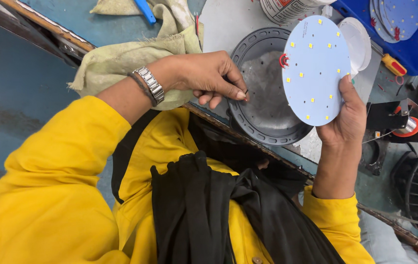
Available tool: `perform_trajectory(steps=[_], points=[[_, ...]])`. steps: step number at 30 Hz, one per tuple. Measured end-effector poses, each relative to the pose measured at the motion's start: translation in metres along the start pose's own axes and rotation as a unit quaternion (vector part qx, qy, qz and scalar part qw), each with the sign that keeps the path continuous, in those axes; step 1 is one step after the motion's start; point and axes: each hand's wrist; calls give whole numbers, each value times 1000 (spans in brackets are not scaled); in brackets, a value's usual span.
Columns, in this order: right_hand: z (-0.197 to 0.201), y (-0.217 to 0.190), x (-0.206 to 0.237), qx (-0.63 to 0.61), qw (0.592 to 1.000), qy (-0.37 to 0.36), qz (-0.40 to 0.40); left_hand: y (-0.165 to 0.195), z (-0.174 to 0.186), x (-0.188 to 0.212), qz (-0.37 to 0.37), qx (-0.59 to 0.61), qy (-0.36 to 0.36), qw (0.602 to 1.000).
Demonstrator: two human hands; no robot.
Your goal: The person applies white paste to the inside of a circular housing, places an LED panel into the housing, trims wires, and solders the wires to the LED panel. The person uses a spatula, wire cutters, and a soldering iron to complete the assembly.
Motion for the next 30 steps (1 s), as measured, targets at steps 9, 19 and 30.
perform_trajectory(steps=[9,19,30], points=[[-2,-6,16,113,994,11,-3,-14,-25,1,-87,-36,106,990],[-4,-3,31,152,988,18,-26,-30,-42,-1,-166,-126,198,958],[-6,-3,29,161,986,32,-31,-25,-44,2,-141,-161,223,951]])
Point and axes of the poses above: each hand's wrist, its own x-axis away from the middle knuckle, its own z-axis out of the back of the hand, y = z × x, and after that the axes turned 1 degree about -x, right-handed
